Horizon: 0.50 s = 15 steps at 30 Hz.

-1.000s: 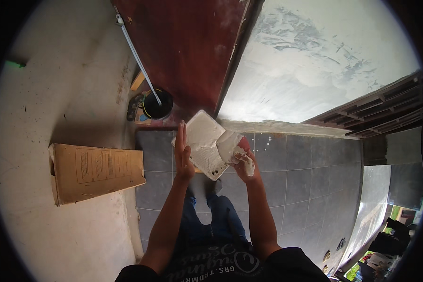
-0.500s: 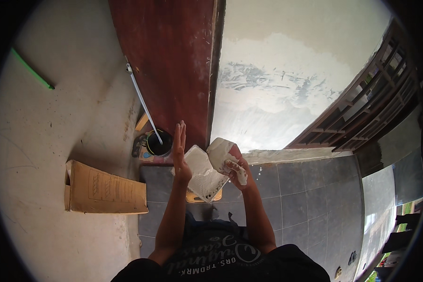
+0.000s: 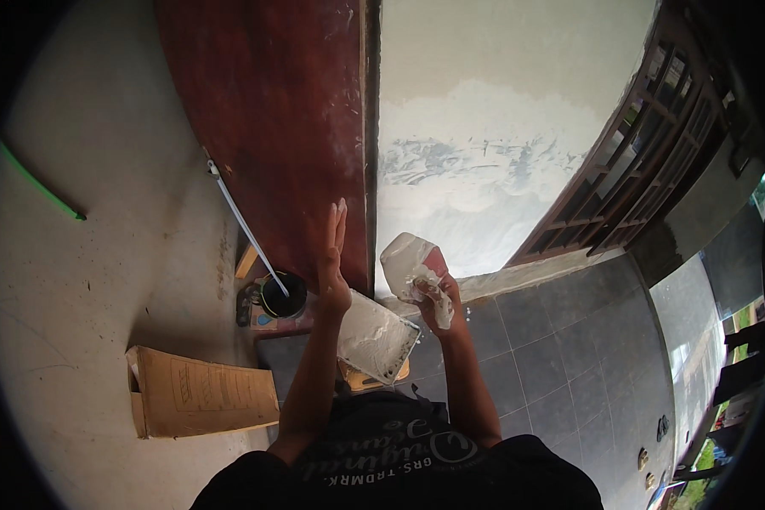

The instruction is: The person applies white wall putty to a wall near a doorway using a putty knife, repeatedly fetching more putty from a container on the floor.

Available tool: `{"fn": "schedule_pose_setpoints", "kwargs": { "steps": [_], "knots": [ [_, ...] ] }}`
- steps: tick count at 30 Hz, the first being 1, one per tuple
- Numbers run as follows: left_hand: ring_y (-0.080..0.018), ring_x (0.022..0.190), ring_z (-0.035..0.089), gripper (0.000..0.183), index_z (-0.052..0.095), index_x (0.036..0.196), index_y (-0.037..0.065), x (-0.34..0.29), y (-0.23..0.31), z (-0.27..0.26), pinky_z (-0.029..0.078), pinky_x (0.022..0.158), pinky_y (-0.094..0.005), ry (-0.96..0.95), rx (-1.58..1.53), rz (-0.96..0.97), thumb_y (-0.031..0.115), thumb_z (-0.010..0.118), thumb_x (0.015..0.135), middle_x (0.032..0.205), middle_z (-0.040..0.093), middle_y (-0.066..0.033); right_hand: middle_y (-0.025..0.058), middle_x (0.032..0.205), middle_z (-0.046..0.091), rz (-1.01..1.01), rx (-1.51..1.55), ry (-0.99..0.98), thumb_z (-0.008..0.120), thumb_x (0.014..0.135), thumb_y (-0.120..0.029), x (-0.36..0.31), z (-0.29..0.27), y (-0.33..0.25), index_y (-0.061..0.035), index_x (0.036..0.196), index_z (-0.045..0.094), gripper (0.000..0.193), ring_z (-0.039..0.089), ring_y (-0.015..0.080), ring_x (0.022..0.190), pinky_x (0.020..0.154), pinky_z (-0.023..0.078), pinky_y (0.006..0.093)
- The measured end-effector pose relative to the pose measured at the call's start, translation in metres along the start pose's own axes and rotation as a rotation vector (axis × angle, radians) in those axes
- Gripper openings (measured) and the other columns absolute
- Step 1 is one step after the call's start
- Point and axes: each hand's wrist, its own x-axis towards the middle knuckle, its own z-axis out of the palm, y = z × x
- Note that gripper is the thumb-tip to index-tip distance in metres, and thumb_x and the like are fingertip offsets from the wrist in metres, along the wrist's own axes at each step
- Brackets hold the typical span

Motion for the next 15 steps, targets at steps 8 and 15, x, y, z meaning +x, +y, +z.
{"fn": "schedule_pose_setpoints", "kwargs": {
  "steps": [8,15],
  "knots": [
    [-0.036,0.143,0.018,0.065,0.016,0.147,-0.007,0.03,-0.01,-0.001,0.012,0.116,-0.0449,-0.093,-0.078,0.05,0.025,0.037,0.094,0.153,0.019,-0.0262,0.0076,0.112,0.06,-0.196,-0.006,0.122,0.067,0.085,-0.01,0.013,0.018,0.003,-0.0036,0.127,0.048,0.046,0.062,0.0194,0.098,0.083,0.054,0.0382],
    [-0.0358,0.143,0.017,0.065,0.016,0.147,-0.007,0.047,-0.008,0.032,0.012,0.116,-0.0451,-0.09,-0.101,0.074,0.025,0.037,0.094,0.153,0.019,-0.0261,0.0072,0.11,0.06,-0.23,-0.04,0.131,0.068,0.085,-0.014,0.033,0.015,-0.027,-0.002,0.125,0.049,0.045,0.062,0.0188,0.097,0.082,0.055,0.0373]
  ]
}}
